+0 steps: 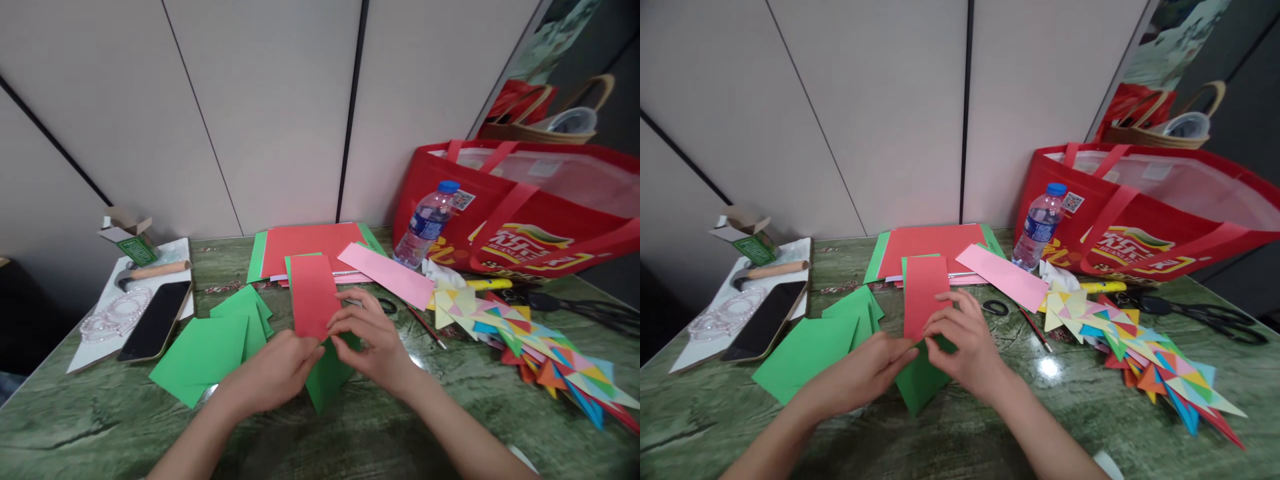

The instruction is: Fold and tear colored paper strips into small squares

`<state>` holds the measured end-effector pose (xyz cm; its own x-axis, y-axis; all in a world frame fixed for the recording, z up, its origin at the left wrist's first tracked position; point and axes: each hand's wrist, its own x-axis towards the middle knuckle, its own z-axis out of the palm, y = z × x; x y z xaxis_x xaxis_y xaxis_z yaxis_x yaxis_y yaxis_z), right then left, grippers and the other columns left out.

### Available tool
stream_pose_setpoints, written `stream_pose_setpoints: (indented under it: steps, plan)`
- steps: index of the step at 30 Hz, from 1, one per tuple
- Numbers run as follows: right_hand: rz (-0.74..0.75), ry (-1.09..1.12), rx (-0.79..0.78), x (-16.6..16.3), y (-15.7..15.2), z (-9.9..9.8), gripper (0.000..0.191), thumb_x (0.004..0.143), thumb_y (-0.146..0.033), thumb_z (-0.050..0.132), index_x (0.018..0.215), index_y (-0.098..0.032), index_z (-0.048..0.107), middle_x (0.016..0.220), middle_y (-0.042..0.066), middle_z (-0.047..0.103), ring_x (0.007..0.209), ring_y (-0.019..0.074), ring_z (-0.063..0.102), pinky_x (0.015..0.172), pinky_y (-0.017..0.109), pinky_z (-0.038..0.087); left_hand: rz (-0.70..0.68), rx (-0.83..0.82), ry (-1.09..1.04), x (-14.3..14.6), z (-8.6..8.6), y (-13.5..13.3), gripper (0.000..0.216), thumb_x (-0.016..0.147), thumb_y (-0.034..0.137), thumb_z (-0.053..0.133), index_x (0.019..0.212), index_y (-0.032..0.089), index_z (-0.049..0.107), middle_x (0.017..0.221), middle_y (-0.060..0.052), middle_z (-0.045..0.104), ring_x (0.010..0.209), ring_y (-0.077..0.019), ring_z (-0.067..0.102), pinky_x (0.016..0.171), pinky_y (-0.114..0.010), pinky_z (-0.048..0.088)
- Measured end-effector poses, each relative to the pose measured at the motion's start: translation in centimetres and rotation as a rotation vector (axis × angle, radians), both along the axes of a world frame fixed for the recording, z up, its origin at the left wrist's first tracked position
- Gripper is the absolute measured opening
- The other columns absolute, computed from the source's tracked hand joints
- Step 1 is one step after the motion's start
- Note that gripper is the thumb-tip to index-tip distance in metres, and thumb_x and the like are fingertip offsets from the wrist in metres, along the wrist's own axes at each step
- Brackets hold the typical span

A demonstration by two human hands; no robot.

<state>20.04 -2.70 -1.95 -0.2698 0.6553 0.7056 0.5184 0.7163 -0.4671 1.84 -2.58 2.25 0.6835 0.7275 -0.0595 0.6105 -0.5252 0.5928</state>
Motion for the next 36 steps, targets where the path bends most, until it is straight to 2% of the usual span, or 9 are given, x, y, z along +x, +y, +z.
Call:
stream_pose_setpoints:
  steps: [12, 14, 16, 18, 21, 23, 26, 30, 36]
  plan:
    - [-0.223, 0.018, -0.017, 2.4, 1.6, -1.2, 0.014, 0.071, -0.011, 0.056, 0.072, -0.023, 0.062, 0.075, 0.002, 0.066, 0.092, 0.0239, 0.054, 0.082, 0.043, 0.041, 0.050, -0.026, 0.009, -0.6, -0.2, 0.3, 0.034, 0.088, 0.029, 0.033, 0.058, 0.018, 0.043, 0.052, 0.004, 0.038, 0.052, -0.0122, 0.038, 0.050, -0.027, 0.020]
    - [-0.287, 0.098, -0.057, 3.0, 1.9, -1.5, 0.011, 0.072, -0.013, 0.056, 0.071, -0.022, 0.062, 0.075, 0.003, 0.066, 0.090, 0.0234, 0.055, 0.082, 0.042, 0.041, 0.049, -0.034, 0.012, -0.7, -0.3, 0.4, 0.035, 0.088, 0.031, 0.033, 0.057, 0.018, 0.043, 0.052, 0.004, 0.037, 0.053, -0.0123, 0.038, 0.051, -0.026, 0.020]
    - [-0.329, 0.242, -0.167, 3.4, 2.0, -1.5, 0.007, 0.075, -0.020, 0.056, 0.072, -0.021, 0.062, 0.079, 0.005, 0.066, 0.087, 0.0225, 0.057, 0.081, 0.040, 0.042, 0.049, -0.042, 0.014, -0.8, -0.3, 0.5, 0.038, 0.089, 0.033, 0.032, 0.056, 0.018, 0.042, 0.052, 0.004, 0.035, 0.052, -0.0120, 0.036, 0.051, -0.026, 0.020]
    - [-0.264, 0.393, -0.351, 3.3, 1.9, -1.2, 0.011, 0.077, -0.027, 0.055, 0.081, -0.020, 0.063, 0.086, 0.006, 0.066, 0.084, 0.0212, 0.059, 0.078, 0.037, 0.044, 0.051, -0.050, 0.012, -0.8, -0.3, 0.6, 0.039, 0.089, 0.034, 0.030, 0.055, 0.018, 0.042, 0.051, 0.005, 0.032, 0.050, -0.0116, 0.033, 0.050, -0.026, 0.019]
    - [-0.016, 0.475, -0.585, 2.2, 1.2, -0.8, 0.024, 0.073, -0.031, 0.060, 0.095, -0.021, 0.061, 0.086, 0.004, 0.067, 0.080, 0.0194, 0.060, 0.070, 0.032, 0.046, 0.046, -0.043, 0.002, -0.6, -0.3, 0.6, 0.037, 0.089, 0.034, 0.029, 0.059, 0.018, 0.044, 0.053, 0.004, 0.035, 0.052, -0.0120, 0.035, 0.050, -0.025, 0.020]
    - [0.025, 0.388, -0.600, 1.4, 0.8, -0.6, 0.016, 0.070, -0.028, 0.064, 0.085, -0.021, 0.064, 0.075, 0.002, 0.066, 0.068, 0.0164, 0.058, 0.062, 0.027, 0.045, 0.055, -0.012, -0.014, -0.4, -0.4, 0.7, 0.032, 0.088, 0.032, 0.030, 0.065, 0.018, 0.047, 0.057, 0.003, 0.041, 0.056, -0.0127, 0.038, 0.053, -0.025, 0.022]
    - [-0.027, 0.331, -0.560, 0.6, 0.4, -0.6, 0.007, 0.069, -0.027, 0.065, 0.069, -0.020, 0.065, 0.059, -0.002, 0.059, 0.055, 0.0124, 0.050, 0.052, 0.023, 0.038, 0.073, 0.039, -0.016, -0.3, -0.4, 0.7, 0.029, 0.088, 0.028, 0.030, 0.068, 0.019, 0.047, 0.059, 0.004, 0.043, 0.056, -0.0120, 0.037, 0.055, -0.025, 0.023]
    - [-0.044, 0.369, -0.576, 0.5, 0.4, -0.7, 0.011, 0.068, -0.030, 0.066, 0.068, -0.019, 0.065, 0.050, -0.004, 0.051, 0.046, 0.0098, 0.041, 0.044, 0.021, 0.031, 0.085, 0.069, -0.002, -0.4, -0.4, 0.9, 0.026, 0.086, 0.021, 0.032, 0.061, 0.018, 0.039, 0.054, 0.006, 0.033, 0.051, -0.0097, 0.030, 0.054, -0.024, 0.021]
    - [-0.099, 0.379, -0.570, 1.1, 0.7, -0.6, 0.011, 0.068, -0.028, 0.065, 0.069, -0.017, 0.066, 0.053, -0.003, 0.051, 0.046, 0.0088, 0.039, 0.044, 0.020, 0.030, 0.082, 0.058, 0.005, -0.9, -0.5, 1.3, 0.026, 0.080, 0.016, 0.034, 0.056, 0.018, 0.025, 0.052, 0.006, 0.022, 0.048, -0.0082, 0.023, 0.048, -0.024, 0.016]
